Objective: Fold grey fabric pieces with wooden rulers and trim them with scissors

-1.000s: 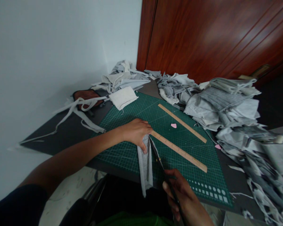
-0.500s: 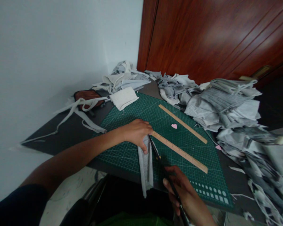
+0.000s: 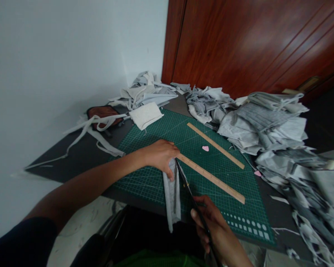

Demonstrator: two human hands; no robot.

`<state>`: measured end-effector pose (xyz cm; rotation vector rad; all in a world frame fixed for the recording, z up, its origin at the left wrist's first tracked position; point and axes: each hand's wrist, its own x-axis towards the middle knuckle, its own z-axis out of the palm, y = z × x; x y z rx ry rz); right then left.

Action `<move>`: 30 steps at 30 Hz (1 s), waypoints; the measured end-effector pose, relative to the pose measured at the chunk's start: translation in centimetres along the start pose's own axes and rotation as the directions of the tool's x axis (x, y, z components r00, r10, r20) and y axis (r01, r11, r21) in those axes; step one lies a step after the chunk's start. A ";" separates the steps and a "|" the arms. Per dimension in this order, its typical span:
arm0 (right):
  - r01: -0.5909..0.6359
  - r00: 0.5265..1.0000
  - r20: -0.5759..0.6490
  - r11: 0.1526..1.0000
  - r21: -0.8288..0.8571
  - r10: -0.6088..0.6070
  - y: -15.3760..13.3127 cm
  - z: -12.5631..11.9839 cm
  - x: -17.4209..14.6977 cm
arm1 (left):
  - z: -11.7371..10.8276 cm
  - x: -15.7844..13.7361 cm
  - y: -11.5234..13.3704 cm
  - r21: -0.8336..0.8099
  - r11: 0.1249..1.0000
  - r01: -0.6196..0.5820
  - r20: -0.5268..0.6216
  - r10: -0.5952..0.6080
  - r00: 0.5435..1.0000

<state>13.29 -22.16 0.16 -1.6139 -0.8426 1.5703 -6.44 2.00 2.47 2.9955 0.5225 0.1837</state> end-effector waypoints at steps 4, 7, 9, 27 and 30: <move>-0.009 1.000 -0.004 1.000 0.023 0.009 0.0 0.1 -0.1 | -0.5 -0.2 -0.5 -0.058 0.996 0.067 0.048 -0.065 0.997; -0.014 1.000 -0.014 0.999 0.032 0.015 0.1 0.2 -0.1 | -1.0 -0.3 -0.9 -0.072 0.990 0.120 0.103 -0.112 0.988; -0.017 1.000 -0.015 1.000 0.026 0.017 0.2 0.3 0.0 | -1.0 -0.3 -1.1 -0.066 0.988 0.136 0.129 -0.127 0.983; -0.009 0.999 -0.040 0.999 0.047 0.010 -1.3 1.2 -0.7 | -0.3 -0.2 -1.2 -0.013 0.991 0.130 0.085 -0.128 0.988; 0.003 0.999 -0.050 0.999 0.039 -0.001 -1.2 1.3 -0.7 | -0.1 -0.2 -1.3 -0.009 0.993 0.117 0.075 -0.116 0.990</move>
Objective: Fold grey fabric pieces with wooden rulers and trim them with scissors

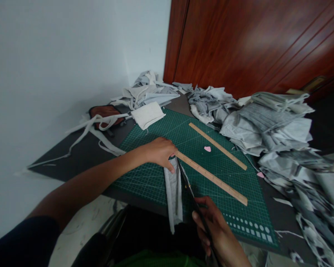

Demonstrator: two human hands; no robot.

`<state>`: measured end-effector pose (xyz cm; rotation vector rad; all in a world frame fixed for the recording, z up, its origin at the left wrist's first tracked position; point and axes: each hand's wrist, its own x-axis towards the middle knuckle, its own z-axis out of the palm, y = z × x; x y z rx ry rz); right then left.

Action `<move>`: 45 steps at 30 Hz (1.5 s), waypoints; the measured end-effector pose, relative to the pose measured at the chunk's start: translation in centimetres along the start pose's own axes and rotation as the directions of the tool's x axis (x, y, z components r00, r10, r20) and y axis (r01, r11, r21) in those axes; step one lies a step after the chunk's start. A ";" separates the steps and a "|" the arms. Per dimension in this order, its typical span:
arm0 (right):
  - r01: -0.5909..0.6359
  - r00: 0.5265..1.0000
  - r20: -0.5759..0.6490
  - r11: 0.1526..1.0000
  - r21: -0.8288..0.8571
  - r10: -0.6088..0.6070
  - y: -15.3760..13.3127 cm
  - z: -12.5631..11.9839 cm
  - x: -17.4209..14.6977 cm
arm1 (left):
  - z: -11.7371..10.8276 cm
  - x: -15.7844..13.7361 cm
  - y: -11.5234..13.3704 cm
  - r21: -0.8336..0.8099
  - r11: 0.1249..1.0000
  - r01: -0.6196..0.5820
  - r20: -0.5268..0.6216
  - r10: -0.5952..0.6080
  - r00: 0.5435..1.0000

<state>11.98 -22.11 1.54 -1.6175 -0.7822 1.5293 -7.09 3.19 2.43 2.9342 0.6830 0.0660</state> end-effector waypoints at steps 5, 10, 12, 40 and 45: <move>0.010 1.000 0.004 0.999 -0.051 -0.009 0.1 -0.1 -0.1 | 0.0 0.0 0.0 -0.028 1.000 0.003 0.020 -0.003 1.000; 0.017 1.000 0.016 0.996 -0.085 -0.016 0.1 -0.3 -0.1 | 0.6 0.3 -0.1 -0.083 0.996 -0.020 -0.008 0.020 1.000; 0.021 1.000 0.018 0.995 -0.094 -0.019 0.1 -0.4 -0.1 | 0.7 0.3 -0.1 -0.087 0.996 -0.037 -0.015 0.035 0.999; -0.028 1.000 0.005 0.998 0.053 0.028 0.1 0.3 0.2 | -0.2 0.0 0.6 -0.106 0.994 0.030 0.055 -0.024 0.998; -0.014 1.000 0.012 1.000 0.009 0.014 0.1 0.2 0.2 | -0.2 0.0 0.6 -0.102 0.994 0.030 0.045 -0.025 0.999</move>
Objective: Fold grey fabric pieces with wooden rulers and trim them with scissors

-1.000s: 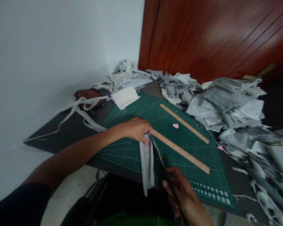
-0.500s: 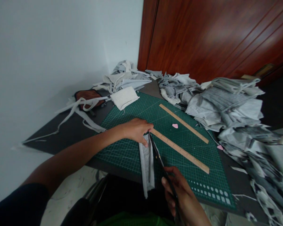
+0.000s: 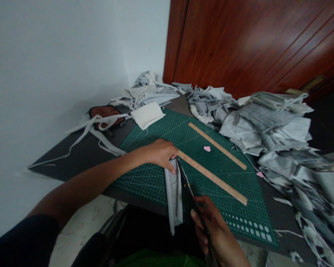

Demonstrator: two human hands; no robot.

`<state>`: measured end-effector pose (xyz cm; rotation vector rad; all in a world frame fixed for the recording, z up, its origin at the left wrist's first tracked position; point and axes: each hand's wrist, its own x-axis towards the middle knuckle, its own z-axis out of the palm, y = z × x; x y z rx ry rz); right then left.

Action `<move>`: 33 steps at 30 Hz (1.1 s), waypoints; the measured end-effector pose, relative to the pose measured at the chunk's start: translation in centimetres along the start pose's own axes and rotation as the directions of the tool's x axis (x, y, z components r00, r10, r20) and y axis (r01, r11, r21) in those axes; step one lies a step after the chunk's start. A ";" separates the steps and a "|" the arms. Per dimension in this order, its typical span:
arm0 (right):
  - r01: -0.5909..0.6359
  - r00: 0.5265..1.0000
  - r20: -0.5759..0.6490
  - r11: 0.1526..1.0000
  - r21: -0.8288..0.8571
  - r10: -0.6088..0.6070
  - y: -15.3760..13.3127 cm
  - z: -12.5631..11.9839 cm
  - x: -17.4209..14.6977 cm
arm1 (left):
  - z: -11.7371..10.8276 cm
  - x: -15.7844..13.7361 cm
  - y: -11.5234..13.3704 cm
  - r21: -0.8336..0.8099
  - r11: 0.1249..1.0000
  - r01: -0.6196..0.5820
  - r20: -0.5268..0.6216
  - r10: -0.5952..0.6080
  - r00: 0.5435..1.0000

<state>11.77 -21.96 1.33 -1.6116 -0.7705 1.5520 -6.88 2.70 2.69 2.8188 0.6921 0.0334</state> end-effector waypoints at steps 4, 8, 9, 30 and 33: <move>0.045 0.999 -0.003 0.996 -0.081 -0.045 -0.1 0.4 -0.2 | 0.1 0.1 -0.1 -0.006 1.000 -0.001 -0.010 0.001 1.000; 0.064 0.998 -0.016 0.985 -0.157 -0.067 -0.1 0.5 -0.4 | 0.3 0.1 -0.2 -0.044 0.999 -0.005 -0.004 0.005 1.000; 0.062 0.997 -0.030 0.983 -0.174 -0.068 -0.1 0.5 -0.4 | 0.3 0.2 -0.2 -0.055 0.998 -0.007 -0.005 0.007 1.000; 0.022 0.999 -0.033 0.999 -0.030 -0.023 -0.1 0.4 -0.8 | 0.0 0.0 0.3 -0.041 0.999 0.004 0.005 -0.004 1.000; 0.005 1.000 -0.030 1.000 -0.006 -0.005 -0.1 0.3 -0.7 | -0.1 0.0 0.4 -0.028 0.999 0.015 0.000 -0.015 1.000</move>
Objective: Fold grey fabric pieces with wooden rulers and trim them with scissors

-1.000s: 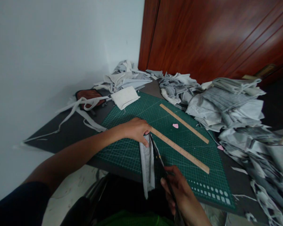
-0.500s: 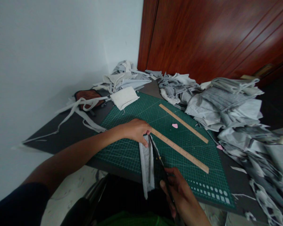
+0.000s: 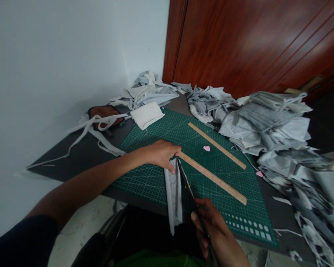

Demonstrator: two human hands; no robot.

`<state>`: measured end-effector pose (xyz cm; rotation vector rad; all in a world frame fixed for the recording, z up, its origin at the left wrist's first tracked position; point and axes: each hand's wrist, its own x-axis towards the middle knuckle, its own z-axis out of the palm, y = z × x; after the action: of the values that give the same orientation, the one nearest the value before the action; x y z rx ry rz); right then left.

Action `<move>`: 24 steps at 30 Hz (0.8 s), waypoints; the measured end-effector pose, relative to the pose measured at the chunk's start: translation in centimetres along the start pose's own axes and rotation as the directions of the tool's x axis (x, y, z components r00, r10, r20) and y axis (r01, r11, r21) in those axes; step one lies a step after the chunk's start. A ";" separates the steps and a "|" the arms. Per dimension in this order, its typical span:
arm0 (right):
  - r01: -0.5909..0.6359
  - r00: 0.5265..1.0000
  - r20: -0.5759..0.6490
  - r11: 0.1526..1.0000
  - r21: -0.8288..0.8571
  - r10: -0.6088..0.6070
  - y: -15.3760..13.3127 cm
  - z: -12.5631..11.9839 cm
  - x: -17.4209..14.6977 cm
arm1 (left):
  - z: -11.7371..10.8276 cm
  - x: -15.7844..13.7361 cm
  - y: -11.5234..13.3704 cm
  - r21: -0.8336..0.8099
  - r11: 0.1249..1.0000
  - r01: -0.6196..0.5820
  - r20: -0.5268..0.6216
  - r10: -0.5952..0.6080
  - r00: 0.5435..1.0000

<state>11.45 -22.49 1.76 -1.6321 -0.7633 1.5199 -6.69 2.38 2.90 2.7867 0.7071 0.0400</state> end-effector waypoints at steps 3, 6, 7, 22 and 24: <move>0.000 1.000 -0.004 1.000 0.014 0.000 0.0 0.0 0.0 | 0.1 0.1 -0.1 -0.011 1.000 -0.012 0.000 0.012 1.000; -0.007 1.000 -0.014 0.999 0.037 0.008 0.0 0.1 0.0 | 0.2 0.1 -0.2 -0.035 0.999 -0.022 0.007 0.022 1.000; -0.009 1.000 -0.021 0.999 0.046 0.010 0.0 0.1 0.0 | 0.2 0.1 -0.3 -0.040 0.999 -0.023 0.004 0.023 1.000; -0.011 1.000 -0.025 0.996 0.083 0.013 0.1 0.8 -0.1 | 0.3 0.2 -0.4 -0.064 0.998 -0.011 -0.015 0.010 1.000; -0.023 0.999 -0.033 0.995 0.098 0.026 0.0 0.6 0.0 | 0.4 0.2 -0.4 -0.061 0.998 -0.012 -0.015 0.011 1.000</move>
<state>10.81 -22.42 1.81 -1.5962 -0.6426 1.5181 -6.68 2.74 2.42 2.7353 0.6824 0.0833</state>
